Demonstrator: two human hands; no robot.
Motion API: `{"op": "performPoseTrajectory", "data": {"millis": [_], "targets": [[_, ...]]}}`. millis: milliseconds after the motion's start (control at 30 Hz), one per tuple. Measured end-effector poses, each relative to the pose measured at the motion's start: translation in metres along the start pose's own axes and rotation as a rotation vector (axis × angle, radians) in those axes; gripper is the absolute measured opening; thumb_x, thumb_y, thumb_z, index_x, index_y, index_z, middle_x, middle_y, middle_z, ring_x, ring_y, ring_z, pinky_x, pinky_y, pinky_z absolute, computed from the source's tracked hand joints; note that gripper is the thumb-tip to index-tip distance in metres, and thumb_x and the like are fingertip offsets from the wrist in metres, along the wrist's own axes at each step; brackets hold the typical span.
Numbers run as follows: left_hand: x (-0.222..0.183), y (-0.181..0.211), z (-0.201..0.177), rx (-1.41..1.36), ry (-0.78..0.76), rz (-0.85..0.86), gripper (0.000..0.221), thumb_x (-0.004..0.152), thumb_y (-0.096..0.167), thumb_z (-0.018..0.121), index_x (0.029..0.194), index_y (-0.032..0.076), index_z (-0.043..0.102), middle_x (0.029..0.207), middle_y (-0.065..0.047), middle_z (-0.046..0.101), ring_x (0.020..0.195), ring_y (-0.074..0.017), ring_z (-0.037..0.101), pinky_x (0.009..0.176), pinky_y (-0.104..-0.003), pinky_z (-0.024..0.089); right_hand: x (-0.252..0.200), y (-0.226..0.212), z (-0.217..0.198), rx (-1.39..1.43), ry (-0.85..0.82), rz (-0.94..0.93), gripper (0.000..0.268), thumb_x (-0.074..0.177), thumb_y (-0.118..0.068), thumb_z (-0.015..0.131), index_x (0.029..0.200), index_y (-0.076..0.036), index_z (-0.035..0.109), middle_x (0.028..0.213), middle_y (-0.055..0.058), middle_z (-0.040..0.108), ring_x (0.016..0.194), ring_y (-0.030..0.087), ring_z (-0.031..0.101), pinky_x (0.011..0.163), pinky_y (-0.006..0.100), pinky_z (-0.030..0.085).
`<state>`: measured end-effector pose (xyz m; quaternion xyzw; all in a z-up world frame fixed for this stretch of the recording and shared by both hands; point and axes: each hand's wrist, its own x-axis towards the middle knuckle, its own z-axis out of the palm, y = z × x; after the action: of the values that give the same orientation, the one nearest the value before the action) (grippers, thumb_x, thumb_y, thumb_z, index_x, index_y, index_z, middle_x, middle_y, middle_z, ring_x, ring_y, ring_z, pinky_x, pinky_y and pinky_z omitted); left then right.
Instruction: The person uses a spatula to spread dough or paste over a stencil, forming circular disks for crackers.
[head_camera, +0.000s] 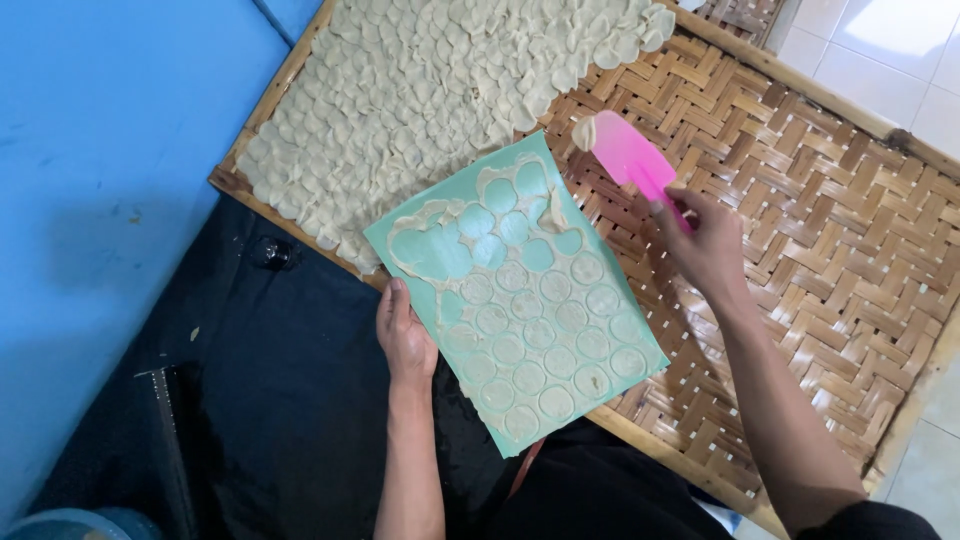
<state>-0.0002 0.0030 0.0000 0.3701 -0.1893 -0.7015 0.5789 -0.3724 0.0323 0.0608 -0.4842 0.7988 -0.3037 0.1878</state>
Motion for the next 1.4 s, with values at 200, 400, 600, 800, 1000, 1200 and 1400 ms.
{"op": "performPoseTrajectory", "data": {"millis": [200,400,600,800,1000,1200,1400], "targets": [[0.005,-0.010,-0.014,-0.018,-0.017,0.021,0.044,0.111,0.028,0.047,0.139,-0.006,0.051,0.133,-0.017,0.061,0.117,-0.0229,0.061,0.100,-0.037,0.050,0.066,0.011,0.031,-0.079,0.098,-0.263,0.036,0.100,-0.027,0.073,0.121,0.002,0.074,0.100,0.025,0.076,0.087,0.033,0.076,0.085,0.043,0.059],[0.001,0.002,0.003,0.013,0.020,-0.010,0.047,0.109,0.029,0.046,0.142,-0.005,0.049,0.135,-0.017,0.061,0.119,-0.0227,0.062,0.101,-0.037,0.051,0.079,-0.013,0.037,-0.109,0.085,-0.254,0.032,0.099,-0.025,0.072,0.120,0.000,0.075,0.103,0.022,0.076,0.088,0.034,0.075,0.085,0.044,0.058],[0.000,0.001,0.000,0.027,-0.021,-0.001,0.047,0.110,0.030,0.045,0.141,-0.005,0.049,0.134,-0.018,0.061,0.119,-0.0231,0.062,0.101,-0.037,0.051,0.058,-0.035,0.029,-0.393,0.137,-0.253,0.033,0.100,-0.020,0.069,0.127,-0.002,0.074,0.096,0.017,0.072,0.068,0.030,0.068,0.062,0.045,0.055],[0.002,-0.004,-0.005,0.008,-0.006,0.010,0.047,0.109,0.030,0.048,0.139,-0.005,0.050,0.133,-0.018,0.062,0.118,-0.0229,0.063,0.101,-0.037,0.051,0.039,-0.028,0.018,-0.507,0.288,-0.376,0.032,0.105,-0.016,0.068,0.132,0.000,0.073,0.096,0.017,0.071,0.071,0.027,0.067,0.064,0.042,0.055],[0.005,-0.009,-0.012,-0.037,-0.059,0.037,0.045,0.110,0.029,0.049,0.138,-0.006,0.051,0.133,-0.016,0.062,0.117,-0.0218,0.062,0.102,-0.036,0.050,-0.053,-0.028,-0.006,-0.254,-0.067,-0.176,0.034,0.098,-0.025,0.071,0.121,-0.001,0.075,0.096,0.017,0.075,0.067,0.025,0.072,0.061,0.039,0.059],[0.005,-0.008,-0.010,-0.030,-0.065,0.049,0.043,0.111,0.028,0.049,0.138,-0.006,0.052,0.133,-0.017,0.063,0.118,-0.0223,0.063,0.103,-0.036,0.050,-0.116,-0.019,-0.029,-0.314,-0.011,-0.092,0.033,0.095,-0.025,0.071,0.121,-0.007,0.076,0.103,0.014,0.076,0.074,0.024,0.075,0.068,0.037,0.060],[0.002,-0.006,-0.006,-0.017,-0.067,0.051,0.046,0.111,0.030,0.047,0.141,-0.005,0.051,0.133,-0.016,0.062,0.118,-0.0217,0.062,0.103,-0.036,0.051,-0.130,-0.008,-0.039,-0.367,-0.033,-0.023,0.035,0.093,-0.030,0.073,0.120,-0.008,0.077,0.097,0.010,0.077,0.072,0.023,0.074,0.072,0.040,0.058]]}}
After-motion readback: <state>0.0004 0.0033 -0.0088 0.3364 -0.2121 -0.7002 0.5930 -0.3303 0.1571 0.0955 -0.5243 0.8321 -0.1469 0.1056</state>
